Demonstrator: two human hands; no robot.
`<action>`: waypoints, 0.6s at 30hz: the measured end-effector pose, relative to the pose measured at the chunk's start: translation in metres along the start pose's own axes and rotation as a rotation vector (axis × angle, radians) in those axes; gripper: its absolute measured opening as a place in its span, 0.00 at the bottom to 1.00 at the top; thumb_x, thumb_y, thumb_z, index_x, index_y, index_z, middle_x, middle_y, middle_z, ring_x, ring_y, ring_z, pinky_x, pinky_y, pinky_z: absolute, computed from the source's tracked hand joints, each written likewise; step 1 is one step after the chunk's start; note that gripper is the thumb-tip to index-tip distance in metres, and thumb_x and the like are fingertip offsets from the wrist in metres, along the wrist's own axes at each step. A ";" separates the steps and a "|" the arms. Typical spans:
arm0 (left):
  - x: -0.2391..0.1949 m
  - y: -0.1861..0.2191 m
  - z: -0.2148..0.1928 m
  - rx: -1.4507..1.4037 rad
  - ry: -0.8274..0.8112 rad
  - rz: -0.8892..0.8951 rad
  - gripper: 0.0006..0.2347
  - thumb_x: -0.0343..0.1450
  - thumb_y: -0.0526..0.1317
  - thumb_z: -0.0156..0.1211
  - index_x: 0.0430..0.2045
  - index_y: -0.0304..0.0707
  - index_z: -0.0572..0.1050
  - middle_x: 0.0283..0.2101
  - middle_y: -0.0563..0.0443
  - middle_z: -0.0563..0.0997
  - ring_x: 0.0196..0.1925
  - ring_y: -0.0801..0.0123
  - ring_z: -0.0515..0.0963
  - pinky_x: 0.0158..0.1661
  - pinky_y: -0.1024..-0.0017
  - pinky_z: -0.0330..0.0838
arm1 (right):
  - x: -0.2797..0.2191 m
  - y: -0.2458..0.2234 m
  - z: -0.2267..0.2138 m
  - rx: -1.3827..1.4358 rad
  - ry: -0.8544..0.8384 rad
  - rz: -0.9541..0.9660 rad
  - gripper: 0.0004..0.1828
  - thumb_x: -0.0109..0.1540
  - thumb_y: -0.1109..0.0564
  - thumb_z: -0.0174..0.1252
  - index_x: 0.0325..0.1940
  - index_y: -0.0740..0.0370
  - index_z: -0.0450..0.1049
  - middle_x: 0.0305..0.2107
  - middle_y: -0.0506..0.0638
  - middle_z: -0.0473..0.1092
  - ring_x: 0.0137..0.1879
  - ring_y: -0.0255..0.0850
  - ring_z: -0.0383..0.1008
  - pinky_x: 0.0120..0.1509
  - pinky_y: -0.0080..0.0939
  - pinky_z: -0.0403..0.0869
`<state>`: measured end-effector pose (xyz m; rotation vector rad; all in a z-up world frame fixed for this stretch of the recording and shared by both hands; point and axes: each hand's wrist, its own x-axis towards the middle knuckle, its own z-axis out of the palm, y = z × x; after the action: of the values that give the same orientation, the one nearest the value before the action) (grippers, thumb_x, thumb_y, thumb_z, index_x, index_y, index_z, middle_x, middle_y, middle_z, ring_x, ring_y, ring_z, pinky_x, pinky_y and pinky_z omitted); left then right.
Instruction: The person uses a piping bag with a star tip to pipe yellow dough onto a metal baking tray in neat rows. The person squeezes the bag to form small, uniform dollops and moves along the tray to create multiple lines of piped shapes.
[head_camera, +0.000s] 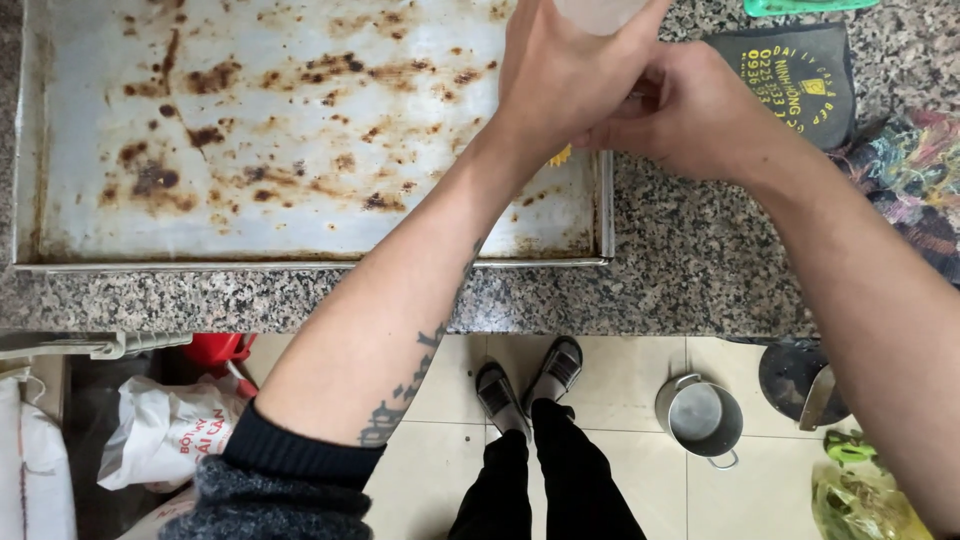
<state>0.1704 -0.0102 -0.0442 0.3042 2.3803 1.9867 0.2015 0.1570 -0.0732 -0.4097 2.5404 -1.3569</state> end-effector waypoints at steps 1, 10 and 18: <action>0.000 -0.003 0.000 -0.006 -0.013 0.019 0.20 0.70 0.57 0.60 0.51 0.50 0.80 0.45 0.55 0.95 0.47 0.67 0.99 0.49 0.66 0.94 | 0.000 -0.002 0.000 0.011 -0.006 0.017 0.11 0.69 0.60 0.79 0.49 0.61 0.82 0.30 0.43 0.74 0.38 0.29 0.64 0.40 0.37 0.65; -0.002 0.005 -0.002 -0.010 -0.004 -0.027 0.21 0.69 0.56 0.61 0.53 0.49 0.78 0.45 0.55 0.95 0.46 0.69 0.98 0.49 0.67 0.94 | -0.006 -0.031 -0.005 -0.087 -0.029 0.018 0.07 0.73 0.57 0.75 0.51 0.62 0.85 0.28 0.48 0.76 0.32 0.35 0.66 0.38 0.42 0.66; -0.002 0.013 -0.004 0.064 0.033 -0.043 0.21 0.66 0.58 0.61 0.48 0.50 0.78 0.43 0.56 0.93 0.44 0.70 0.96 0.47 0.67 0.93 | -0.006 -0.041 -0.005 -0.039 -0.036 0.062 0.09 0.71 0.59 0.75 0.53 0.62 0.83 0.34 0.48 0.80 0.36 0.35 0.73 0.41 0.40 0.72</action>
<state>0.1740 -0.0122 -0.0307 0.2221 2.4520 1.9152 0.2107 0.1417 -0.0358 -0.3561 2.5318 -1.2681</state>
